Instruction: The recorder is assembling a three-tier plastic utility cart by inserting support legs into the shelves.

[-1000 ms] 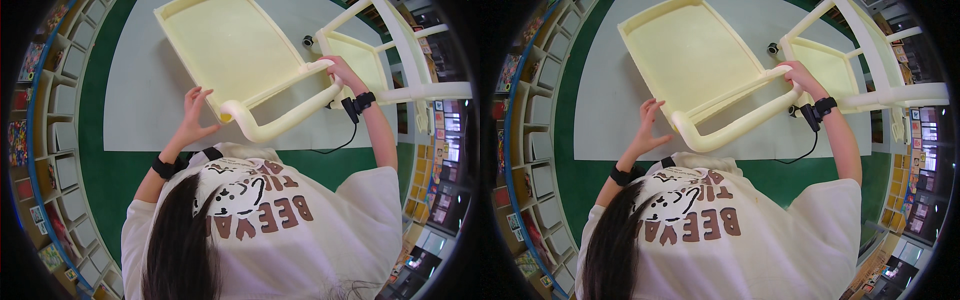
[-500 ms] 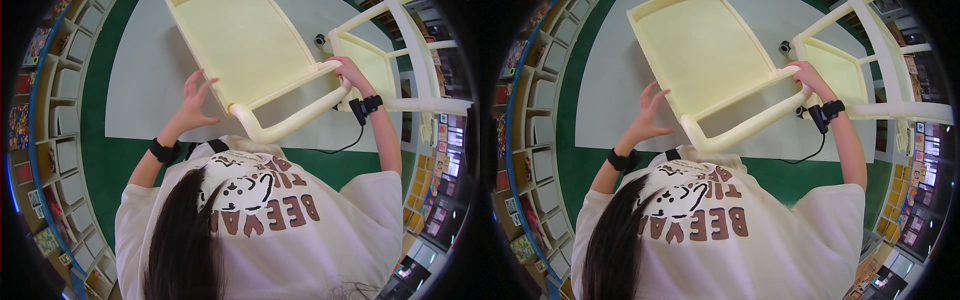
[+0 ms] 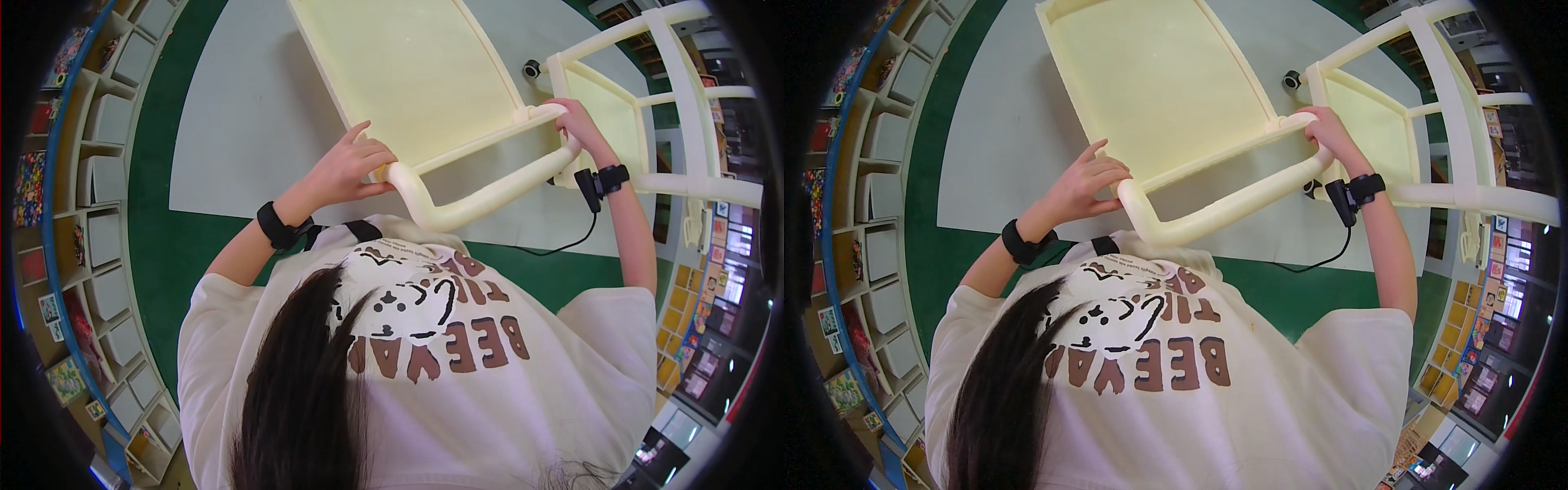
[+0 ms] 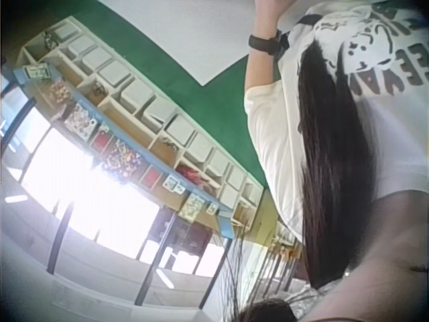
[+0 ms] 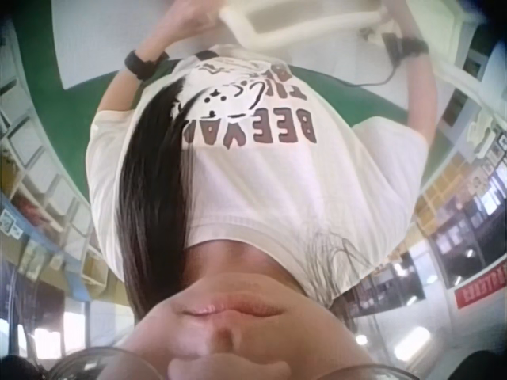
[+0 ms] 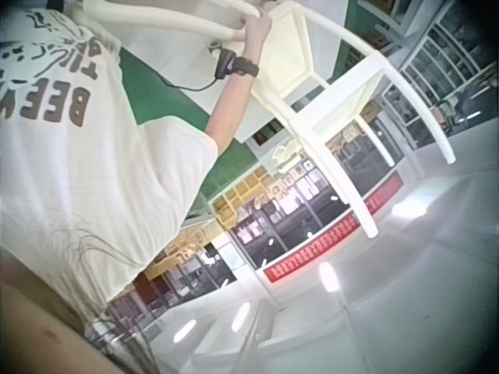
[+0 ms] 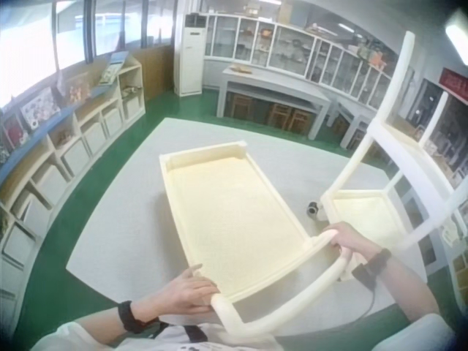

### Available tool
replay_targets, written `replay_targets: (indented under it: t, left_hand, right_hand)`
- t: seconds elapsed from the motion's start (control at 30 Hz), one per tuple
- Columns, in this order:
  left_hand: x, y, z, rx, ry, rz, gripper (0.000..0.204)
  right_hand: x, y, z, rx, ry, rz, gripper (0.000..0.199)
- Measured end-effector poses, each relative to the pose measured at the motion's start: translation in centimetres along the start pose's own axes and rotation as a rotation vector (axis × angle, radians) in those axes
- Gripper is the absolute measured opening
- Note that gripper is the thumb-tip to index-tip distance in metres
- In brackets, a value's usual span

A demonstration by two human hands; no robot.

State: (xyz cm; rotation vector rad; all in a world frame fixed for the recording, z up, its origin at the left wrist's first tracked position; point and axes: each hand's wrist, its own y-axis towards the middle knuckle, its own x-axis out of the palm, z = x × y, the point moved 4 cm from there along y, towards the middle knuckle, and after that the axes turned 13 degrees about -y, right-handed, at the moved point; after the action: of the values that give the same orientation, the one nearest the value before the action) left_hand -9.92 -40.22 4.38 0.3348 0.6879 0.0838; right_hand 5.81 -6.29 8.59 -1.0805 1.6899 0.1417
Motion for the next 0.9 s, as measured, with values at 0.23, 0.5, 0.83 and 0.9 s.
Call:
replay_targets:
  t: [0.23,0.5,0.83,0.9]
  left_hand:
    - [0.1,-0.1,0.0,0.082,-0.032,0.130,0.036]
    - [-0.7,0.1,0.8,0.068,0.065,0.096,0.049]
    - [-1.7,-3.3,-1.0,-0.314,-0.222,0.567,0.058]
    - [-1.6,-2.1,1.8,0.038,0.128,0.272,0.056]
  right_hand:
    - [0.1,0.1,0.1,-0.005,0.043,0.029,0.042]
    - [-0.1,0.2,0.5,-0.064,-0.009,0.002,0.040]
    - [0.4,-1.3,1.8,0.020,0.575,-0.120,0.033]
    - [0.5,-1.1,2.1,-0.032,0.572,-0.086,0.034]
